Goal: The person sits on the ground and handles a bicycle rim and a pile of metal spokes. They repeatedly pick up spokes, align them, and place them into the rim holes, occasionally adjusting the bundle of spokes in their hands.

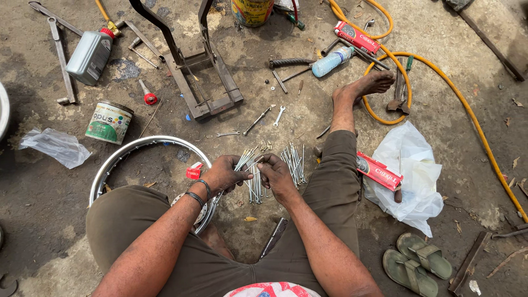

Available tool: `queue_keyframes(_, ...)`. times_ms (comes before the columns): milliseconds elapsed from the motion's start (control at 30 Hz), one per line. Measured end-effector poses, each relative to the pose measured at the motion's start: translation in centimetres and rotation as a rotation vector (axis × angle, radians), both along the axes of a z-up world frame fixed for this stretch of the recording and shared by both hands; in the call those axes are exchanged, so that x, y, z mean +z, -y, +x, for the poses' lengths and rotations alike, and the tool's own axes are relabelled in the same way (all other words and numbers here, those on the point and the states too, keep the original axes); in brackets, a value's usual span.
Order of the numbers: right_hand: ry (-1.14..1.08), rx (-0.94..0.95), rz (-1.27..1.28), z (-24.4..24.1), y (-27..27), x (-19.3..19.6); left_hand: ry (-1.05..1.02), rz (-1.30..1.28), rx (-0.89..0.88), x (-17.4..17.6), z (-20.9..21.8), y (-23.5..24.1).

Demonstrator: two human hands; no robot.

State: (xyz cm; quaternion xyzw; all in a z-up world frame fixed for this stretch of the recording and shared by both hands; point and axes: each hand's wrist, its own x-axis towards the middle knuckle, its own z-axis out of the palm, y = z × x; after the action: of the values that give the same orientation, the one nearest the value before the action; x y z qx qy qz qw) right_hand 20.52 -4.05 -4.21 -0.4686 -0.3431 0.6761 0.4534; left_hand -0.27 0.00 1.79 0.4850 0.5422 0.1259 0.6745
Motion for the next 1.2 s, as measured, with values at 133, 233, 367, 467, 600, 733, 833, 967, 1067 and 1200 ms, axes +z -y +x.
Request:
queue_keyframes(133, 0.049, 0.020, -0.020, 0.02, -0.10, 0.36, -0.014, 0.002, 0.007, 0.07, -0.19, -0.01)
queue_keyframes(233, 0.079, 0.017, -0.026, 0.15, -0.19, 0.43, -0.020, 0.008, -0.007, 0.08, -0.05, -0.14)
queue_keyframes(367, 0.051, 0.027, -0.014, 0.08, -0.16, 0.31, -0.053, 0.003, -0.006, 0.09, 0.07, -0.14)
queue_keyframes(467, 0.113, 0.033, -0.040, 0.26, -0.13, 0.18, -0.057, 0.006, -0.006, 0.06, 0.21, -0.15)
queue_keyframes(600, 0.071, 0.057, 0.017, 0.14, -0.19, 0.03, -0.011, -0.008, 0.007, 0.09, -0.09, -0.15)
queue_keyframes(733, 0.076, 0.042, -0.001, 0.17, -0.12, -0.07, -0.069, 0.011, -0.038, -0.01, -0.08, -0.10)
queue_keyframes(833, 0.076, 0.046, -0.021, 0.05, -0.43, 0.06, -0.053, -0.001, -0.006, 0.25, -0.17, -0.33)
queue_keyframes(967, 0.053, 0.014, 0.001, 0.40, 0.14, -0.19, -0.060, -0.009, -0.010, 0.26, 0.14, -0.06)
queue_keyframes(1067, 0.023, 0.039, 0.022, 0.16, -0.05, -0.18, -0.076, 0.005, -0.022, 0.60, -0.07, -0.16)
queue_keyframes(1200, 0.086, 0.003, 0.003, 0.44, -0.11, -0.34, -0.083, 0.019, -0.028, -0.36, -0.13, -0.18)
